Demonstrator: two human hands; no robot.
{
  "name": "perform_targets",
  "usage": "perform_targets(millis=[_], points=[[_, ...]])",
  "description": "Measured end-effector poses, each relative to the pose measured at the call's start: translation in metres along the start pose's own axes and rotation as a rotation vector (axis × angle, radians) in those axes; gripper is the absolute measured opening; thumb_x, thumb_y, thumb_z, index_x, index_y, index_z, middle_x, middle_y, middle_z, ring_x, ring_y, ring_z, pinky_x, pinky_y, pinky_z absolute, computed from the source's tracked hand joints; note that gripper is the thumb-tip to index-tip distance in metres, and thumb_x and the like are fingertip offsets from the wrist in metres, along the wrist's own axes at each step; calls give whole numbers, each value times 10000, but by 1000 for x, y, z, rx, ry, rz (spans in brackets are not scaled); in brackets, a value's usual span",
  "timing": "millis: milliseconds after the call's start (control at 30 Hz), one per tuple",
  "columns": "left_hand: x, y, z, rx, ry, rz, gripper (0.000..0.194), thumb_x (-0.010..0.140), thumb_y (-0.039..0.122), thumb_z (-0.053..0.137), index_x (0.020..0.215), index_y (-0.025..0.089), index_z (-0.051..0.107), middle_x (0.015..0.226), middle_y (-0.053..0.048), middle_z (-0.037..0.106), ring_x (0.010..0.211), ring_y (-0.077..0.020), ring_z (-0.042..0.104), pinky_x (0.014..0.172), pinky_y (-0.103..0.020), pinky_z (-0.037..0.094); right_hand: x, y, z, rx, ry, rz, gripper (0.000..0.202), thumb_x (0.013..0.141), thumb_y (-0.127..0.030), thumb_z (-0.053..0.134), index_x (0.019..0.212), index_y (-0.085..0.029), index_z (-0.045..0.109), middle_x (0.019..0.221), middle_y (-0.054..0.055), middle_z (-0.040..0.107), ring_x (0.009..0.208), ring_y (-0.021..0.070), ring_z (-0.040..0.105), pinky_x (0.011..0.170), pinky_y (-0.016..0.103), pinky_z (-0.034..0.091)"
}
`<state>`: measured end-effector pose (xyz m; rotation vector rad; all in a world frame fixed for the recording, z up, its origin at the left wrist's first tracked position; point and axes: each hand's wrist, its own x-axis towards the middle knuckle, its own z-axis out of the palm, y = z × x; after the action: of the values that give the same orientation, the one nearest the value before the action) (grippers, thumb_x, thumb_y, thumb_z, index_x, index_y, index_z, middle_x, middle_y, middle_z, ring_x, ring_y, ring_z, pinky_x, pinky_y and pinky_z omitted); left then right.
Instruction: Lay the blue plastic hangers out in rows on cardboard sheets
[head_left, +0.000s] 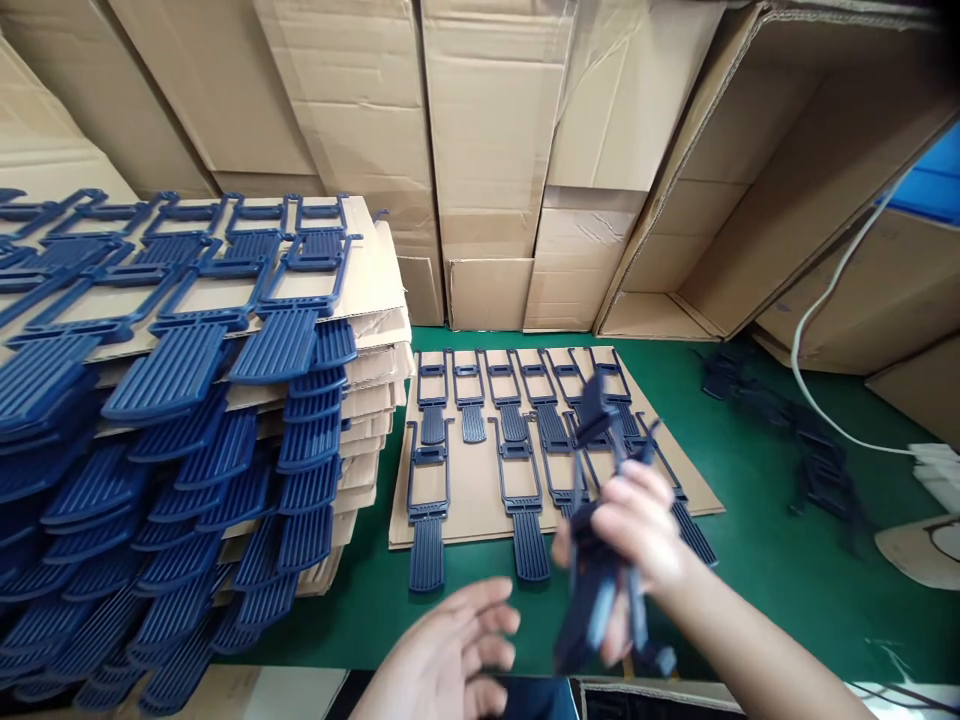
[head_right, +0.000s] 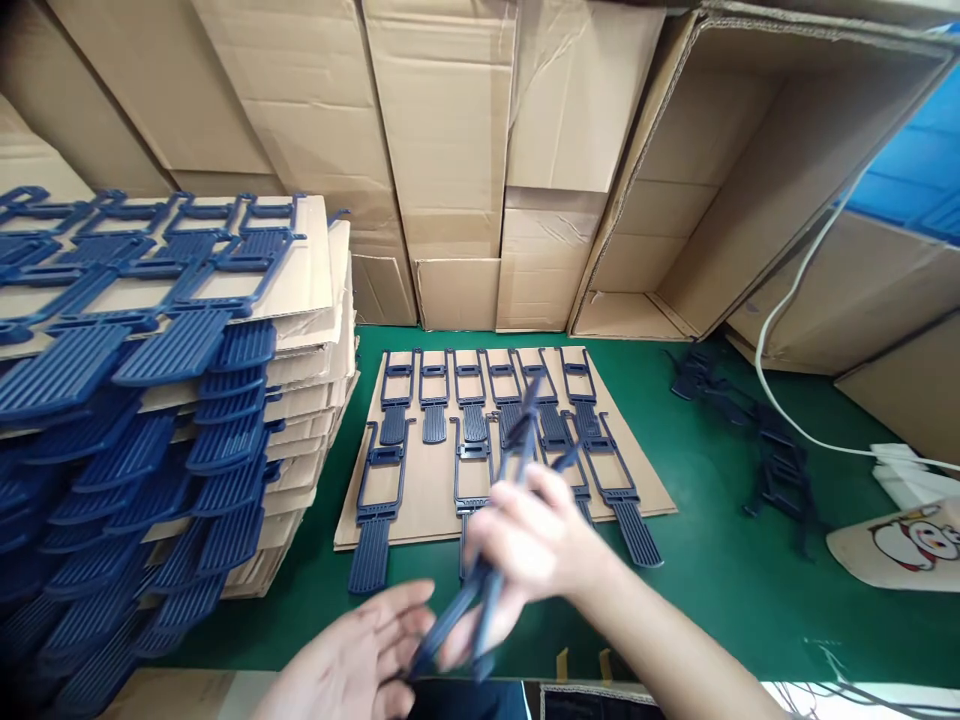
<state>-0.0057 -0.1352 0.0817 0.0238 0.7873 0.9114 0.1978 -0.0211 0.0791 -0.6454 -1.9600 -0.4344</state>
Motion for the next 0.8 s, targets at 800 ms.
perform_targets(millis=[800], points=[[-11,13,1,129,-159,-89,519,505,150,620,1023,152,596,673,-39,594,576,-179,581,577,-294,452,-38,-89,2,377,-232,-433,349,794,-365,464,1134,-307,520,1386,-68,282,1313,196,144,1039,535,131]])
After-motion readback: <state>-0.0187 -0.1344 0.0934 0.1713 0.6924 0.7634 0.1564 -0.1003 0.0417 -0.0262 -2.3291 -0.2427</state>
